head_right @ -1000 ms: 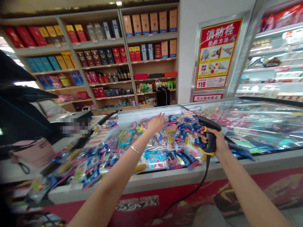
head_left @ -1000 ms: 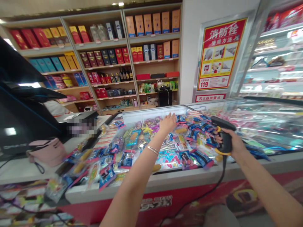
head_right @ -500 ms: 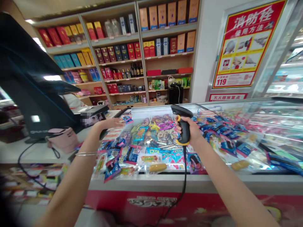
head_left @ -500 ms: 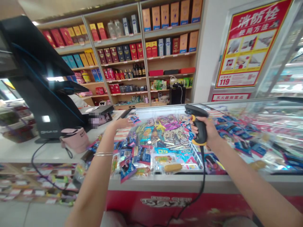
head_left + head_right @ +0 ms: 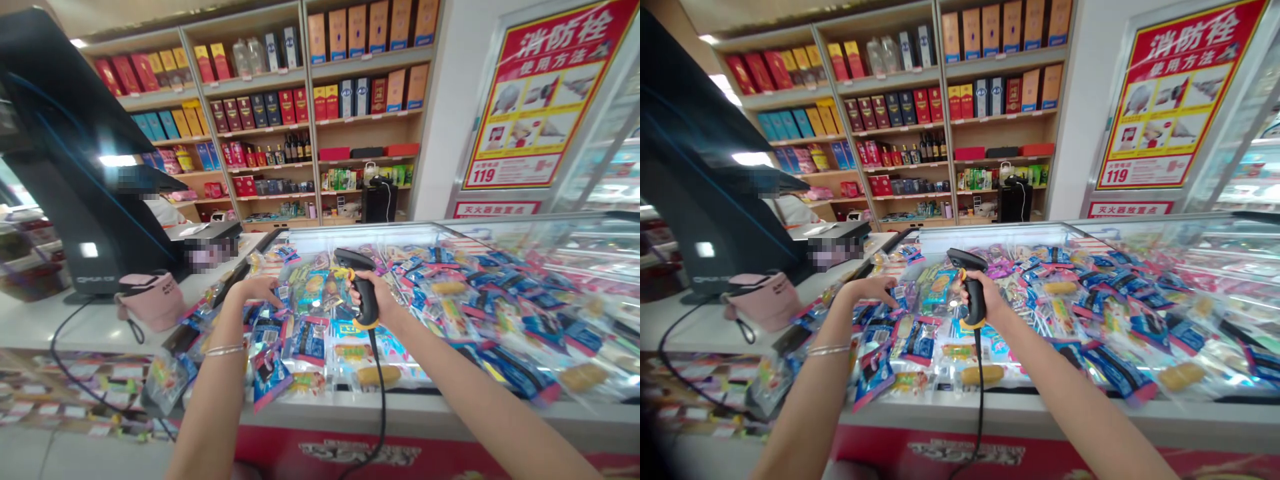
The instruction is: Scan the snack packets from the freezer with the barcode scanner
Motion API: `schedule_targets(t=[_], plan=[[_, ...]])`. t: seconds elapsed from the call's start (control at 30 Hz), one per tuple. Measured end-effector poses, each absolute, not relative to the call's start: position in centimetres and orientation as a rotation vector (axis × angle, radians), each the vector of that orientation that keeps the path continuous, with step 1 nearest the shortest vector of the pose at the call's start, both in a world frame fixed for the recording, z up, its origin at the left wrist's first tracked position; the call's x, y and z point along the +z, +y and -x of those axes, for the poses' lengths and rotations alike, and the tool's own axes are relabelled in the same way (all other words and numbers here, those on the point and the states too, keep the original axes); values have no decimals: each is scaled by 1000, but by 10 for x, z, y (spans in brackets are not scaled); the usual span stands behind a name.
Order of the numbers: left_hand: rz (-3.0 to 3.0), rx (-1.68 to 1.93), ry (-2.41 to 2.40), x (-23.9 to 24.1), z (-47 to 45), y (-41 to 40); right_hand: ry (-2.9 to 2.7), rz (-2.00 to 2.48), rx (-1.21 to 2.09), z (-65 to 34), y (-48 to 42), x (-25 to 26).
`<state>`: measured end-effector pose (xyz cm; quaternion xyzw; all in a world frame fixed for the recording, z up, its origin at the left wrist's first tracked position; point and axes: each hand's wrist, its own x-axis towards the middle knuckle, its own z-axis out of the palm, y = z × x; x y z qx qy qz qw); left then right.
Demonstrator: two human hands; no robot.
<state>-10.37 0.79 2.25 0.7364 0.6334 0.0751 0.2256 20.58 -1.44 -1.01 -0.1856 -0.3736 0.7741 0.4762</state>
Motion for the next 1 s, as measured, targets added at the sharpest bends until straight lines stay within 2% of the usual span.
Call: schedule_targets(t=[0.17, 0.33, 0.6, 1.0], plan=[[-1930, 679, 1738, 9, 95, 11, -875, 499, 1853, -208, -12, -18], [-2036, 1278, 2019, -3, 58, 14, -952, 551, 1849, -207, -19, -21], [-2054, 1419, 2105, 0, 50, 6, -1114, 599, 1811, -202, -33, -21], [-1994, 1393, 2165, 4, 50, 4, -1138, 530, 1804, -202, -39, -16]])
